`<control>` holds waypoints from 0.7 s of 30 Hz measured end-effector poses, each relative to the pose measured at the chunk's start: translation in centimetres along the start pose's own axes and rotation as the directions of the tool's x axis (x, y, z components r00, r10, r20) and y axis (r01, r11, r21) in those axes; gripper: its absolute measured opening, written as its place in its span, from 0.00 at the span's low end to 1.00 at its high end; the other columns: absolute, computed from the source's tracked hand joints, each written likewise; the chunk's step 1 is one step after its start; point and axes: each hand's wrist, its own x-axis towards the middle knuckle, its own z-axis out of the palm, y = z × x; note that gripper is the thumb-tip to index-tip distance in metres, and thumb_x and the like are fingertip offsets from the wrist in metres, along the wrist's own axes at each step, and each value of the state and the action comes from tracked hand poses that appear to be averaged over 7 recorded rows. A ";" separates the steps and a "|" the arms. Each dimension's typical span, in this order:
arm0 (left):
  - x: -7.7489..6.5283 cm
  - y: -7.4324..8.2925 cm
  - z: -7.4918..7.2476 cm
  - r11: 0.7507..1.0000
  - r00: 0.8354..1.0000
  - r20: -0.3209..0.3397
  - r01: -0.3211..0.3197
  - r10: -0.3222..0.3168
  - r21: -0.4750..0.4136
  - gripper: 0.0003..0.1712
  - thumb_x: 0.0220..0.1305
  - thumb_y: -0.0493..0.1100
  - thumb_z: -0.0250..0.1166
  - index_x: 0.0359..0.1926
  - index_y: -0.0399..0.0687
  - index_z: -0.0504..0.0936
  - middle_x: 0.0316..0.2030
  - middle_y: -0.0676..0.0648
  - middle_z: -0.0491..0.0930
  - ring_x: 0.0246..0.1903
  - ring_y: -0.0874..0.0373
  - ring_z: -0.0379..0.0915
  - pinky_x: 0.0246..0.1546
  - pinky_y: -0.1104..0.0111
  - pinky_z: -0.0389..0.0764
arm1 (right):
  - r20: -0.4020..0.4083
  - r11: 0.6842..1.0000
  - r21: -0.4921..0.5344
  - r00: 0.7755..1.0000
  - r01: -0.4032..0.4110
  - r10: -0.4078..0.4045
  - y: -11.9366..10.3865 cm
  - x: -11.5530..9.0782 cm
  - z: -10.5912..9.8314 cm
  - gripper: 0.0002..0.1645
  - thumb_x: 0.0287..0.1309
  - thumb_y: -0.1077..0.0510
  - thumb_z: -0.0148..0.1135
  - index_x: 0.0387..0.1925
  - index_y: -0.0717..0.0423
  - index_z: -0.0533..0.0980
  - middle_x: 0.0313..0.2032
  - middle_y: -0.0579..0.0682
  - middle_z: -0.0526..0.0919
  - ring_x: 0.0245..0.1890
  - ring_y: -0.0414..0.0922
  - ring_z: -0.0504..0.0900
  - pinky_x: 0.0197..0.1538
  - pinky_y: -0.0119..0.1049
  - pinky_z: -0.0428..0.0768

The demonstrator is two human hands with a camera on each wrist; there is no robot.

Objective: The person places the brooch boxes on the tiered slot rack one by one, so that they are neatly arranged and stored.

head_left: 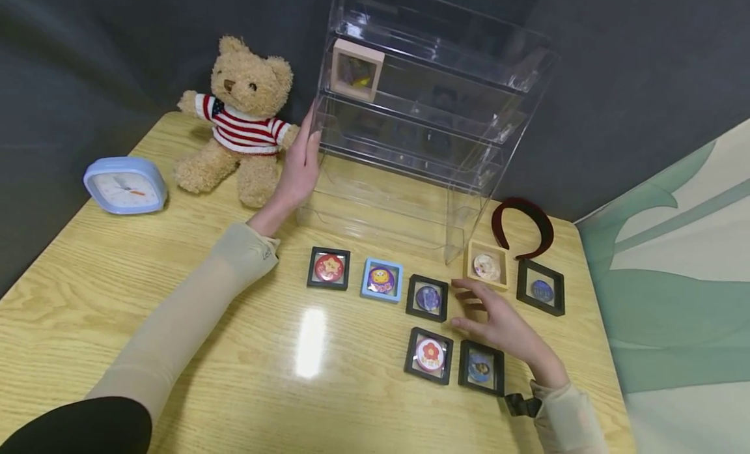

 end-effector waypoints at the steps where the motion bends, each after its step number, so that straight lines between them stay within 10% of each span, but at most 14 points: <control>1: 0.0 0.0 0.0 1.000 1.000 -0.001 0.000 0.000 0.001 0.32 0.89 0.41 0.37 0.88 0.47 0.46 0.84 0.46 0.50 0.76 0.57 0.58 0.76 0.73 0.54 | -0.007 1.000 0.001 1.000 0.012 -0.012 0.0 -0.1 0.1 0.42 0.66 0.60 0.76 0.75 0.66 0.67 0.68 0.67 0.75 0.60 0.67 0.82 0.62 0.63 0.81; 21: 0.1 -0.5 0.1 1.000 1.000 -0.008 -0.019 0.019 -0.002 0.33 0.89 0.41 0.39 0.88 0.46 0.47 0.84 0.44 0.52 0.78 0.59 0.54 0.79 0.68 0.53 | -0.068 0.983 -0.183 0.997 0.033 -0.046 0.8 0.9 2.0 0.50 0.58 0.54 0.82 0.75 0.67 0.69 0.63 0.62 0.77 0.61 0.63 0.77 0.64 0.69 0.75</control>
